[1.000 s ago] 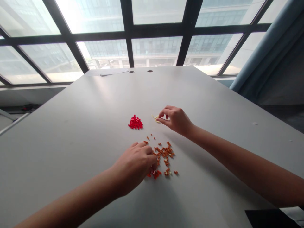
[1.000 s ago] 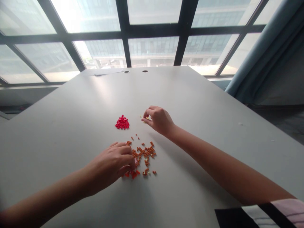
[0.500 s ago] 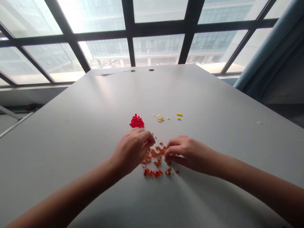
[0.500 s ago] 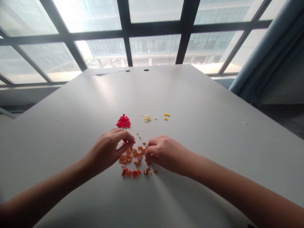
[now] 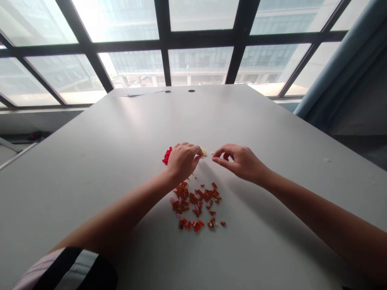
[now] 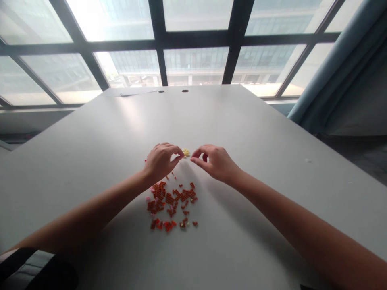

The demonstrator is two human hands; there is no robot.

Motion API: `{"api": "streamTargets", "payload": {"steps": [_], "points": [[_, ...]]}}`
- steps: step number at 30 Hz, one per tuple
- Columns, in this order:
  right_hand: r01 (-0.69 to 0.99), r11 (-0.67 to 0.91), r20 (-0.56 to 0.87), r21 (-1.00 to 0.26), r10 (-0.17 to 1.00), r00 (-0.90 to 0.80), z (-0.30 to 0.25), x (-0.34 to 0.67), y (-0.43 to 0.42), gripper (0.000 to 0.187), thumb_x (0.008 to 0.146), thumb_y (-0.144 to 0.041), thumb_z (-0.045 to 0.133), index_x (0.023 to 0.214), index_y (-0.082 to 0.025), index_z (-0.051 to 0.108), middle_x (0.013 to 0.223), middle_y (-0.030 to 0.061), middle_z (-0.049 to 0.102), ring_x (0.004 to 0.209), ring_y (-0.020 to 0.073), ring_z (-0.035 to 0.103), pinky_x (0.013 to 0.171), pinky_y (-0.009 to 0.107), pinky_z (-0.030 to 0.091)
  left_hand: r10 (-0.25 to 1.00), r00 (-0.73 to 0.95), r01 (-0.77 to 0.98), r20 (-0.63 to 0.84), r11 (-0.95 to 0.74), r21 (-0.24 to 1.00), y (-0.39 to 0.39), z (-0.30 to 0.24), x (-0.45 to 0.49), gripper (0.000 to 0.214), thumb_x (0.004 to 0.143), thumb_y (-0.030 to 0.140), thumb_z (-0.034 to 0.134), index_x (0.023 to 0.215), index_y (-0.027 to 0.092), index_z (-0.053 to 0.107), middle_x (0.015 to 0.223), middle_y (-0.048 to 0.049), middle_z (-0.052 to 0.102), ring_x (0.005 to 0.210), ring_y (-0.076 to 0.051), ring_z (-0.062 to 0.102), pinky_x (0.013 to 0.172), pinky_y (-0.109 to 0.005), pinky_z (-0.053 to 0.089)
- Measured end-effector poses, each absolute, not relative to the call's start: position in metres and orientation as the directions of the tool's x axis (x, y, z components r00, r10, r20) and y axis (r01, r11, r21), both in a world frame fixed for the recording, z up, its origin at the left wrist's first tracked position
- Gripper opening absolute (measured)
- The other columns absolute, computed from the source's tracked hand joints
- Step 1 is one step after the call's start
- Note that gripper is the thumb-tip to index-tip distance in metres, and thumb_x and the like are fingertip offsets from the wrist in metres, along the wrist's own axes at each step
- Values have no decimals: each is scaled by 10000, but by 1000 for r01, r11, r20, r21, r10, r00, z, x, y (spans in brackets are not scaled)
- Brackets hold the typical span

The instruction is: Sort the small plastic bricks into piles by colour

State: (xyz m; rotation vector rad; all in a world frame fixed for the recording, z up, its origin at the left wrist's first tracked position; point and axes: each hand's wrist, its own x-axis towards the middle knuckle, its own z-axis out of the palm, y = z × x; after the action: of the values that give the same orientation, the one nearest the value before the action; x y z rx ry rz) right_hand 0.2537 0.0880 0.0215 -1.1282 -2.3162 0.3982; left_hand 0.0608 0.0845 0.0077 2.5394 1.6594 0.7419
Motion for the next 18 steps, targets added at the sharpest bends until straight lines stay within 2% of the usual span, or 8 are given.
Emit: {"api": "streamTargets", "payload": {"steps": [4, 8, 11, 13, 16, 18], "points": [[702, 563, 333, -436, 826, -456, 7, 245, 113, 130, 817, -287, 624, 803, -172, 683, 769, 32, 674, 616, 132, 569, 634, 257, 432, 874, 303, 852, 380, -427, 302, 84, 7, 50, 94, 810, 208, 637, 860, 222, 715, 837, -32, 726, 788, -197, 650, 800, -332, 461], [694, 592, 365, -409, 803, -470, -4, 230, 119, 120, 831, -230, 608, 842, -150, 696, 815, 58, 671, 618, 132, 559, 673, 273, 443, 866, 326, 858, 380, -439, 265, 59, 12, 36, 78, 814, 211, 636, 833, 228, 709, 814, -19, 727, 776, -192, 649, 807, -345, 456], [640, 629, 367, -442, 777, -511, 2, 231, 109, 116, 825, -194, 609, 876, -155, 705, 846, 57, 676, 608, 118, 551, 673, 263, 449, 860, 366, 828, 356, -475, 297, 34, 14, 30, 63, 810, 203, 642, 812, 226, 701, 779, -6, 718, 746, -183, 640, 767, -332, 459], [552, 666, 291, -503, 731, -617, 12, 239, 95, 76, 803, -199, 638, 820, -175, 707, 806, 30, 674, 610, 106, 553, 649, 233, 450, 846, 389, 799, 364, -507, 324, 20, 15, 28, 64, 811, 191, 641, 802, 225, 694, 783, 0, 717, 743, -174, 635, 764, -322, 456], [422, 684, 90, -596, 579, -810, 26, 253, 74, 58, 782, -216, 662, 765, -196, 713, 766, 6, 654, 609, 87, 547, 606, 191, 447, 829, 407, 778, 383, -535, 330, 6, 15, 26, 64, 815, 184, 634, 785, 216, 681, 785, 0, 714, 731, -163, 628, 752, -308, 452], [394, 679, 21, -619, 517, -856, 29, 259, 64, 69, 784, -219, 657, 774, -202, 723, 802, 16, 646, 615, 82, 541, 595, 182, 445, 826, 409, 779, 388, -538, 323, 2, 14, 24, 61, 813, 183, 636, 780, 214, 677, 775, 3, 710, 722, -162, 624, 738, -308, 450]]}}
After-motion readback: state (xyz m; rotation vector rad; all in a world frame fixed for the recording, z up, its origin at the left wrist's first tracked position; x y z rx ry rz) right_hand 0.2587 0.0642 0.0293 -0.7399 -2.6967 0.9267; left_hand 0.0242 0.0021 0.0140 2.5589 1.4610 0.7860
